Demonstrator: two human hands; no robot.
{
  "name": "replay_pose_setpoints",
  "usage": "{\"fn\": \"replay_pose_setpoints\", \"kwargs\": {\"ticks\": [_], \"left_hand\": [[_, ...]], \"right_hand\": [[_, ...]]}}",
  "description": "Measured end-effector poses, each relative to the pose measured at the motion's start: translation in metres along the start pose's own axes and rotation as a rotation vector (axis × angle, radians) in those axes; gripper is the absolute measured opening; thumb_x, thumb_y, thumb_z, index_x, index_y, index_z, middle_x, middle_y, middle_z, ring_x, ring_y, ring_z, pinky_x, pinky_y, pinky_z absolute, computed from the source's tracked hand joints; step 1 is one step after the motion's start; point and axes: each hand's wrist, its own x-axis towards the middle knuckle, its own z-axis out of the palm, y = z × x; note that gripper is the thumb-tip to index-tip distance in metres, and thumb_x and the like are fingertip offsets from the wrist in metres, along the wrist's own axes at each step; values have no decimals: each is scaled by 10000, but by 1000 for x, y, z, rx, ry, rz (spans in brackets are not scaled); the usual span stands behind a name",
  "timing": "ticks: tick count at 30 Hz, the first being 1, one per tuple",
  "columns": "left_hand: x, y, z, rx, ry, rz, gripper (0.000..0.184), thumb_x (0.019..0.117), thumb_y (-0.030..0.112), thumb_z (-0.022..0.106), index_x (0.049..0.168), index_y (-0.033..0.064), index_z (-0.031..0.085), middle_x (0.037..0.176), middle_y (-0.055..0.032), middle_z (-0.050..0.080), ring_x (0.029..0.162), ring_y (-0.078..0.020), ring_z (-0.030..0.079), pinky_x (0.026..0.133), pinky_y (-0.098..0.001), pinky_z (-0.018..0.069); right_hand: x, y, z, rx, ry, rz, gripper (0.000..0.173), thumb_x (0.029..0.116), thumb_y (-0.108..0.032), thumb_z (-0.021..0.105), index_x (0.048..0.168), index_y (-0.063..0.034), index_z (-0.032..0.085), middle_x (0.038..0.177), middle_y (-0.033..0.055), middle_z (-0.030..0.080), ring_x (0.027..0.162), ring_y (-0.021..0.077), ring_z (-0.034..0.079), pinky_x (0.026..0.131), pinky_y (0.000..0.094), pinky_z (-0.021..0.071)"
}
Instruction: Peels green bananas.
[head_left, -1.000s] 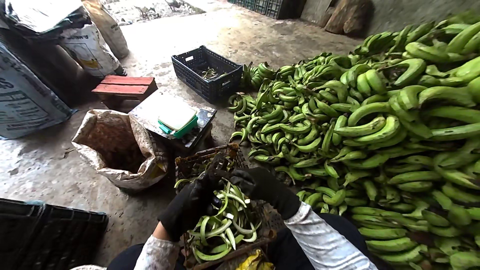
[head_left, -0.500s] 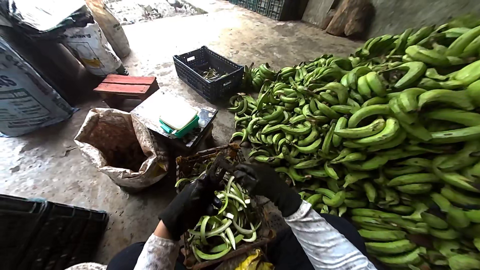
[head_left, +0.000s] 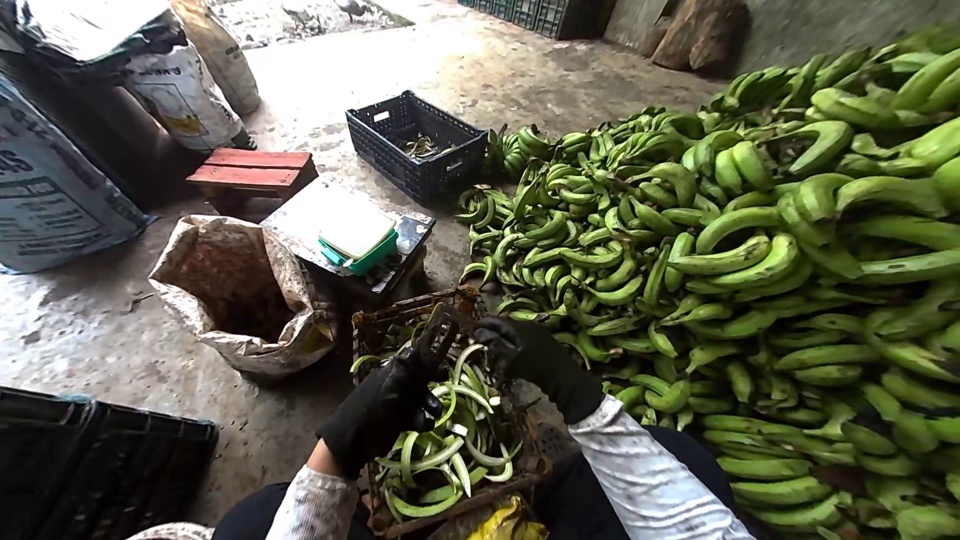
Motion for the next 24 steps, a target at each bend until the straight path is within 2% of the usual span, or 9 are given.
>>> {"fn": "replay_pose_setpoints", "kwargs": {"ticks": [3,5,6,8,10,13,17,20,24], "left_hand": [[-2,3,1,122,94,-3,431,1121,379,311,1296,88,577,1049,-92,700,684,-159,658,571,-297,555],[4,-2,2,368,322,70,356,1095,344,453,1287,93,618,919,-53,687,680,-131,646,600,-302,551],[7,-6,-1,543,429,125,354,1057,354,538,1314,125,617,947,-34,676,752,-125,639,672,-325,547],[13,-10,-7,939,610,158,563,970,482,644,1430,167,567,1198,-113,686,1075,-271,666,934,-531,534],[18,-11,-5,1235,746,205,643,949,516,649,1472,155,549,1313,-197,645,1216,-399,612,1020,-621,463],[22,-19,2,1422,917,461,557,911,436,716,1375,134,653,1172,-250,692,1100,-462,656,959,-640,486],[26,-23,6,1491,967,562,475,909,372,714,1337,168,686,1098,-242,711,1016,-469,678,882,-636,520],[26,-24,9,1496,965,584,454,912,368,715,1317,165,700,1083,-240,711,1002,-470,679,862,-631,525],[23,-22,11,1486,973,547,458,914,380,713,1322,170,696,1114,-241,707,1020,-463,681,861,-628,529]], "right_hand": [[0,4,-4,65,113,67,411,1055,-317,484,1368,-88,621,1120,153,709,981,265,688,914,487,535],[-4,3,1,144,112,43,402,1056,-327,485,1344,-90,634,1079,120,712,927,209,686,873,437,553],[-6,0,4,172,89,41,406,1058,-341,487,1335,-85,639,1073,119,713,923,202,684,869,430,550],[-9,-8,11,199,33,50,408,1060,-340,486,1327,-73,640,1048,117,711,881,187,681,824,405,560],[-11,-13,17,204,-43,67,406,1066,-331,476,1342,-75,626,1053,118,703,869,188,681,812,405,569],[-8,-14,24,196,-112,79,391,1068,-336,472,1332,-95,629,1024,111,692,842,191,668,791,414,562],[-5,-17,30,200,-156,94,365,1071,-334,461,1294,-108,640,974,89,685,794,175,656,756,400,555],[-4,-17,31,211,-159,80,376,1073,-330,457,1313,-104,636,983,95,692,802,178,667,764,402,564],[-4,-18,22,152,-113,113,405,1080,-339,453,1360,-91,611,1087,134,692,916,218,676,850,431,552]]}}
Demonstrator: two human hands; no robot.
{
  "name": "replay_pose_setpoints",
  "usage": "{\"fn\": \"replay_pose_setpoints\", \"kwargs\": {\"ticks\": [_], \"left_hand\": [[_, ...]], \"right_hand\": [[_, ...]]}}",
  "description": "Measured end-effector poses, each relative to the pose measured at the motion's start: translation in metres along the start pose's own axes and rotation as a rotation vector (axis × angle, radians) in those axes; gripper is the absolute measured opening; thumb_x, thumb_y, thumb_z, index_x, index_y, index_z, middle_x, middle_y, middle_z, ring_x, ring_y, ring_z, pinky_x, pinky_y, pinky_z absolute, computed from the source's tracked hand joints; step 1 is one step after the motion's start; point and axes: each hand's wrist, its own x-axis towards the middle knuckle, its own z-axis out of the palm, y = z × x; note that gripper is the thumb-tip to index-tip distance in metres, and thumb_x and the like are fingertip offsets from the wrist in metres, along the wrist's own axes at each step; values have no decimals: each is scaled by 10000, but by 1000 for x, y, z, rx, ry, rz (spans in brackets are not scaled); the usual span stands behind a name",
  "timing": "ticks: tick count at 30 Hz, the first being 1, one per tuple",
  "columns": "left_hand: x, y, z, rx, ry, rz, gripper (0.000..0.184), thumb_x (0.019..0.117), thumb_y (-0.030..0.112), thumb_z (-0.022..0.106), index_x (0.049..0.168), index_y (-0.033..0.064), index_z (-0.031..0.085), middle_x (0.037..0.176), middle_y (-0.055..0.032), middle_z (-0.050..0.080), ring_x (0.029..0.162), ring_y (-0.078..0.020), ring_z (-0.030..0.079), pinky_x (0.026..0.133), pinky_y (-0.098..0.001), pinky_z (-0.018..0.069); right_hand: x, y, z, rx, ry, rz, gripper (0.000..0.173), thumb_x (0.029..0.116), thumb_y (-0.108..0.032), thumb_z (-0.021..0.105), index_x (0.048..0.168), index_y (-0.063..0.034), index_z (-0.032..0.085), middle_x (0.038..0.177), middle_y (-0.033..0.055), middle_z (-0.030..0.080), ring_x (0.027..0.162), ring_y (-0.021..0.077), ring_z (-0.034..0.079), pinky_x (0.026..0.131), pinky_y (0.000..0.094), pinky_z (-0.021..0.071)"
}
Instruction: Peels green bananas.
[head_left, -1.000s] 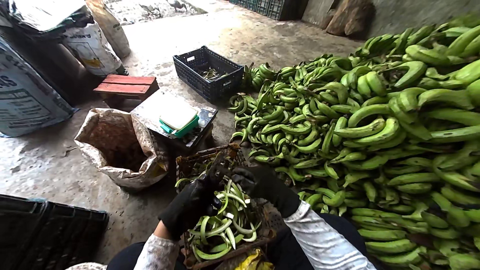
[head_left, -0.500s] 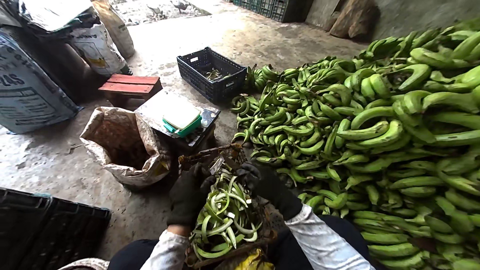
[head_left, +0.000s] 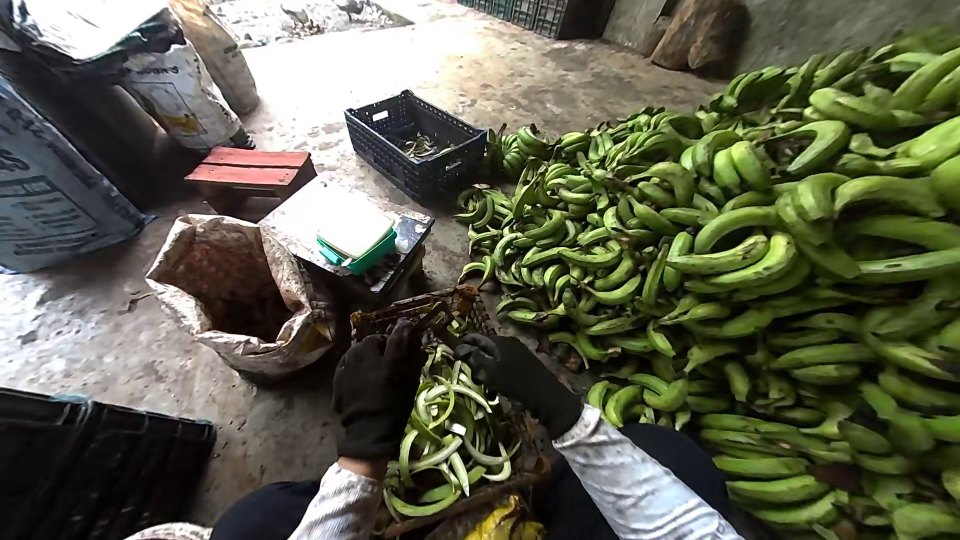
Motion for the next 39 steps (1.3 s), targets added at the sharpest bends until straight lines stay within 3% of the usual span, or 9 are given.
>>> {"fn": "replay_pose_setpoints", "kwargs": {"ticks": [2,9,14,20,24,31,34,37,39], "left_hand": [[0,0,-2,2,-12,-17,469,914,384,714,1335,179,688,1130,-240,706,1025,-463,681,855,-622,533],[3,-1,-4,15,-28,-18,469,908,388,724,1329,184,691,1117,-233,709,1018,-457,682,846,-609,536],[2,0,-7,3,-42,-36,459,934,400,688,1332,172,688,1159,-243,698,1064,-465,668,870,-635,520],[5,5,-10,19,-100,-50,460,946,387,680,1358,182,670,1169,-241,694,1069,-470,664,869,-632,518],[5,4,-12,14,-100,-64,468,937,390,685,1349,169,675,1169,-246,695,1075,-475,663,872,-633,521],[6,3,-9,29,-154,-83,502,929,433,696,1365,186,662,1193,-240,689,1088,-465,660,883,-632,516],[11,-11,-8,-240,-370,-241,561,970,475,632,1436,167,584,1261,-166,676,1160,-354,646,973,-586,503],[10,-14,-9,-882,-550,-518,390,1086,361,472,1359,106,581,1016,-65,679,816,-150,650,709,-344,548],[11,-15,-12,-1216,-697,-633,418,1118,383,360,1322,80,563,997,-83,682,739,-165,671,605,-312,564]], "right_hand": [[3,3,-5,-42,54,23,415,1076,-349,456,1366,-97,614,1133,147,697,981,247,680,903,462,535],[1,0,10,59,-41,-30,376,1071,-337,465,1317,-109,635,950,86,685,755,171,654,719,388,561],[2,-1,-4,-36,47,23,398,1075,-343,457,1355,-112,622,1136,133,699,999,239,677,912,466,529],[3,1,10,53,-25,-28,357,1072,-303,463,1304,-97,638,1001,105,697,818,186,673,778,411,563],[3,0,-3,-32,52,14,394,1077,-304,456,1373,-96,613,1163,150,695,1017,250,676,927,460,523],[7,2,7,-103,14,19,407,1064,-358,464,1357,-124,621,1121,151,697,993,288,678,898,511,530],[7,0,-7,-241,120,121,446,1069,-376,448,1419,-137,587,1258,175,673,1175,343,638,1009,559,475],[5,11,-12,-153,192,48,424,1055,-354,479,1374,-113,620,1178,170,696,1089,315,666,968,528,501],[2,13,-14,-53,148,-49,416,1057,-338,487,1349,-82,636,1157,156,706,1045,270,679,953,484,516]]}}
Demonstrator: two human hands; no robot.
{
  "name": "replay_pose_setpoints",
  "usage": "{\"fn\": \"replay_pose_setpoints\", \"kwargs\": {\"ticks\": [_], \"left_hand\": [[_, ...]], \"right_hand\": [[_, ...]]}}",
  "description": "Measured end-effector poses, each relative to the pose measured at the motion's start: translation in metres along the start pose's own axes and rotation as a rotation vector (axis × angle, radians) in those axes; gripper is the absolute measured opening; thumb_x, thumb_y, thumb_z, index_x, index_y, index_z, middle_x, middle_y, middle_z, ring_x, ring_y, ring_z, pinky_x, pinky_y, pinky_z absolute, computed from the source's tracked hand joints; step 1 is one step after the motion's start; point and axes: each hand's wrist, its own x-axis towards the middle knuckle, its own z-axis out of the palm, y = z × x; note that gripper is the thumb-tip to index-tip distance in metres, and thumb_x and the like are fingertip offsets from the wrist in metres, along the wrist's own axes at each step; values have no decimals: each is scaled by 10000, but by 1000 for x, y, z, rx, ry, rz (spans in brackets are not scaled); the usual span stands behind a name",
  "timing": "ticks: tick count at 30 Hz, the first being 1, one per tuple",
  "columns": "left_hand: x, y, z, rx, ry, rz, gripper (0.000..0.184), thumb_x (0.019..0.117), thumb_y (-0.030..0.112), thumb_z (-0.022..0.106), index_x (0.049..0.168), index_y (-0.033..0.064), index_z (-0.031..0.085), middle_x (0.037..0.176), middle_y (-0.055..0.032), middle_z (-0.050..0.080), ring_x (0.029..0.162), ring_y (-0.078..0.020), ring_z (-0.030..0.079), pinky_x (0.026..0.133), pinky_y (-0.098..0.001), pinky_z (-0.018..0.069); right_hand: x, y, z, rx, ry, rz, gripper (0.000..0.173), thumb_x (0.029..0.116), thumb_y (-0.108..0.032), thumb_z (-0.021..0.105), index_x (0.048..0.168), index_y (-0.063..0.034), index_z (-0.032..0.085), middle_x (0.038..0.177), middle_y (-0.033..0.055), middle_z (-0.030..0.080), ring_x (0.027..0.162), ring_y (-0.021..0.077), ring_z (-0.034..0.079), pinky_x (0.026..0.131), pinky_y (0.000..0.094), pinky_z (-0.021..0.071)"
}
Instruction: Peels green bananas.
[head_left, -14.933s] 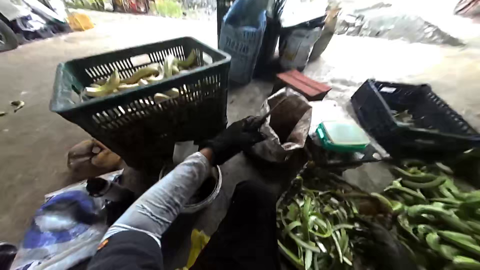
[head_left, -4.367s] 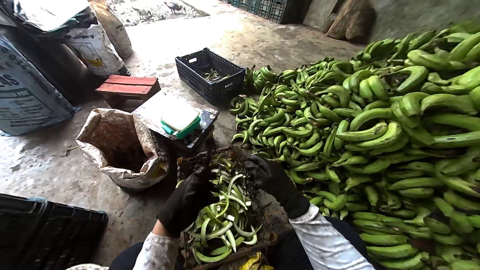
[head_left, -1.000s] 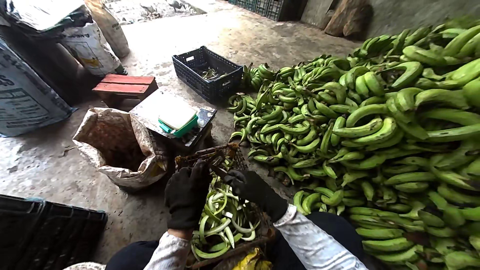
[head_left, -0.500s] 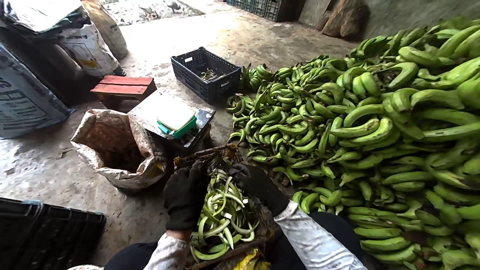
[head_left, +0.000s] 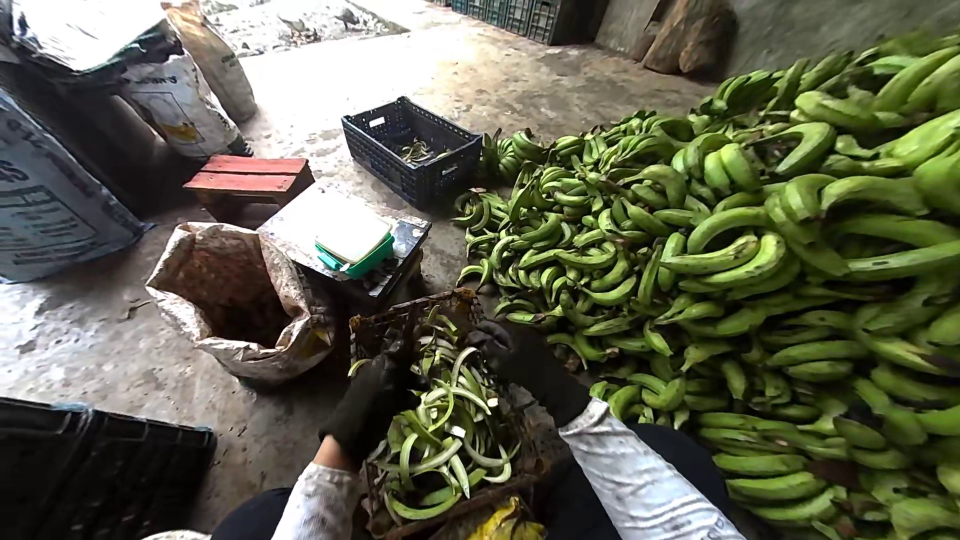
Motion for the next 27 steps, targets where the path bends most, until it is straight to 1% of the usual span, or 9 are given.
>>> {"fn": "replay_pose_setpoints", "kwargs": {"ticks": [2,7,10,12,15,17,23,26,27], "left_hand": [[-4,2,-2,-174,-168,-52,441,1122,395,309,1347,89,533,1096,-97,674,759,-182,674,610,-322,576],[-5,-2,-6,-255,-334,-43,519,1123,415,213,1327,74,547,1136,-126,690,762,-215,703,618,-350,609],[-5,-4,-8,-221,-390,-28,515,1119,412,212,1306,79,557,1153,-128,690,769,-206,705,608,-329,604],[-6,-4,-7,-206,-380,-46,514,1122,407,224,1276,62,572,1053,-126,690,710,-195,684,585,-320,596],[-7,-2,-3,-194,-364,-66,430,1123,387,302,1288,78,550,1043,-111,685,649,-158,661,523,-276,569],[-8,-1,-1,-185,-344,-79,420,1122,379,315,1300,78,548,1045,-111,678,640,-161,650,520,-281,561],[-10,-1,-1,-185,-341,-84,443,1119,391,293,1259,76,571,999,-105,688,637,-161,655,535,-289,573],[-10,3,3,-152,-280,-90,467,1120,414,301,1241,62,583,925,-98,679,608,-156,638,525,-288,563],[-10,4,4,-135,-275,-91,453,1120,416,303,1266,77,566,966,-95,675,619,-154,634,534,-290,560]], "right_hand": [[-1,3,0,63,-92,-74,399,1059,-330,482,1314,-74,650,1104,120,711,948,196,681,882,418,545],[-3,5,6,121,-220,-194,339,1047,-324,482,1140,-70,686,828,21,647,651,71,586,630,288,525],[-1,6,7,90,-250,-194,350,1048,-335,478,1154,-76,688,844,40,654,668,103,593,656,326,527],[1,7,7,39,-249,-181,365,1049,-362,475,1182,-94,685,856,53,658,681,127,604,660,353,528],[3,5,2,-64,-210,-132,394,1054,-372,464,1241,-94,671,992,130,696,870,247,665,813,486,530],[4,5,-1,-95,-169,-113,397,1057,-368,465,1265,-97,667,1055,150,706,955,286,677,876,525,520],[2,7,7,-14,-263,-165,379,1043,-361,503,1263,-109,680,960,99,699,758,185,646,722,416,545],[4,7,9,-62,-233,-166,380,1046,-384,473,1220,-121,685,941,95,696,783,206,656,740,451,536],[4,6,8,-71,-209,-154,375,1047,-371,474,1234,-122,683,974,107,704,831,226,668,776,470,535]]}}
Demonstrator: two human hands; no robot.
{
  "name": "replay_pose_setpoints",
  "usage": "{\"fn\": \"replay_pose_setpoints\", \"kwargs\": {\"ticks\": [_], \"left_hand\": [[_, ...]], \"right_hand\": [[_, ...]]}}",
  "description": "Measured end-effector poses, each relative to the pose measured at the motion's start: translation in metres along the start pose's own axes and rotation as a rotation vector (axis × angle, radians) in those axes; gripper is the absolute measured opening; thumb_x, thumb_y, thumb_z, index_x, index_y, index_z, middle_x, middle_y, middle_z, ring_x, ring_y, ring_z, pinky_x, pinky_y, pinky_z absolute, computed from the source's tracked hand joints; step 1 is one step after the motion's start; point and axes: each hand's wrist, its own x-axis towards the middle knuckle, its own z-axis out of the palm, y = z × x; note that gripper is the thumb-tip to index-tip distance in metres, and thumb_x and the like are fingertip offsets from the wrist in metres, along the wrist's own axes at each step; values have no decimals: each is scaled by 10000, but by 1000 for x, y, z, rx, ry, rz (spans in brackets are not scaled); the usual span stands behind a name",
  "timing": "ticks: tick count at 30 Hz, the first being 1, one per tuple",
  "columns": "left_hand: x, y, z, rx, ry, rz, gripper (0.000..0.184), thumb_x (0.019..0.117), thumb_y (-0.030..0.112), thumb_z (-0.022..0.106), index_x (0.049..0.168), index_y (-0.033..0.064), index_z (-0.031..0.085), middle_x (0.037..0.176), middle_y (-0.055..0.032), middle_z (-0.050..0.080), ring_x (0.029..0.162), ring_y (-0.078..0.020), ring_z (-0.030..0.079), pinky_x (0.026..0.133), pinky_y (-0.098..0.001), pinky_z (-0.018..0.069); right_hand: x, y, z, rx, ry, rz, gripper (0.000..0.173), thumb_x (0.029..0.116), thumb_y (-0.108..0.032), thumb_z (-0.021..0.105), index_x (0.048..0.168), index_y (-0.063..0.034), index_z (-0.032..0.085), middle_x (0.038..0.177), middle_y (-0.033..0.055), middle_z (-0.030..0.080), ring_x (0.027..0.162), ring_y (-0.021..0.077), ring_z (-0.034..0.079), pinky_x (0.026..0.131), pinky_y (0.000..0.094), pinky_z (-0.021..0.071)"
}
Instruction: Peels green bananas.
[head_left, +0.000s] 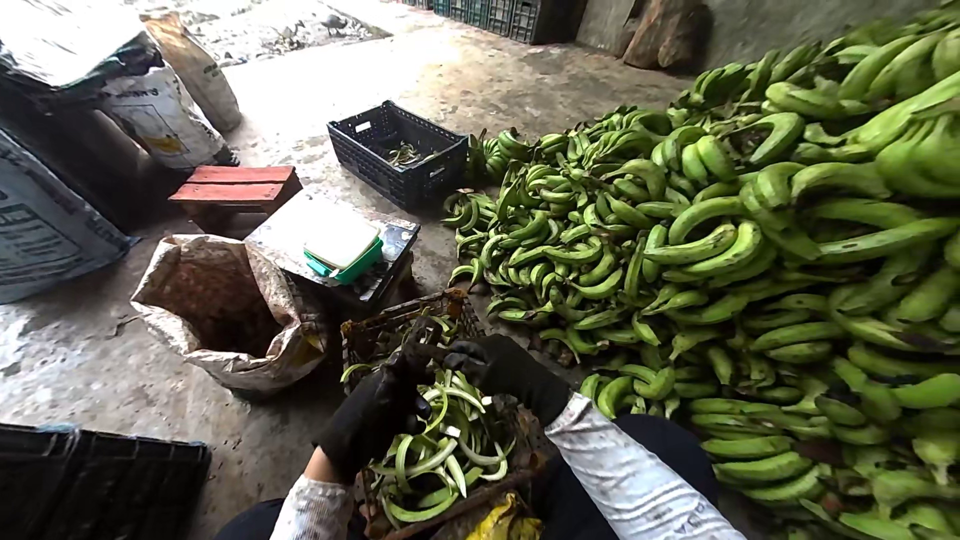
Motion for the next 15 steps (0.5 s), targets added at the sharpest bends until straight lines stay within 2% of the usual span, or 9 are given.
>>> {"fn": "replay_pose_setpoints", "kwargs": {"ticks": [2,4,6,8,9,13,15], "left_hand": [[0,-1,-1,15,-1,9,433,1120,398,315,1304,83,547,1023,-102,676,625,-163,638,538,-303,566],[-2,-2,-1,23,-6,20,422,1118,386,326,1306,81,549,1009,-99,681,621,-164,639,530,-304,566],[-4,-3,-1,7,-19,20,411,1118,379,319,1299,87,546,1003,-95,684,620,-154,635,532,-294,560],[-6,-1,1,17,8,11,428,1124,380,300,1271,75,562,952,-92,681,611,-154,627,542,-296,560],[-7,-1,1,20,20,5,446,1124,390,292,1257,69,571,925,-89,679,611,-155,631,545,-298,563],[-5,0,3,-3,27,-3,427,1122,393,317,1297,83,553,1014,-99,682,598,-143,625,500,-275,542],[-3,-2,1,1,12,2,414,1120,387,333,1327,93,537,1053,-103,682,602,-143,624,504,-276,539]], "right_hand": [[-1,-3,-5,-14,54,32,381,1050,-341,484,1302,-120,665,1084,146,714,971,280,683,885,516,525],[0,2,-9,-28,82,53,401,1048,-352,483,1324,-121,658,1136,162,709,1054,312,671,946,552,499],[-1,3,-6,9,53,16,386,1044,-328,500,1314,-107,662,1124,155,711,1022,286,678,931,517,516],[-1,2,2,47,13,-43,374,1041,-329,504,1274,-91,674,1017,130,708,861,225,674,805,447,548],[-1,0,3,53,-6,-44,380,1049,-338,494,1273,-86,671,1000,130,703,841,224,666,789,445,542],[2,0,-4,-13,58,46,415,1062,-381,459,1324,-124,652,1119,150,711,1018,287,680,920,529,513],[2,3,-3,-8,61,40,402,1053,-365,479,1324,-125,652,1091,145,714,971,275,684,890,512,527]]}}
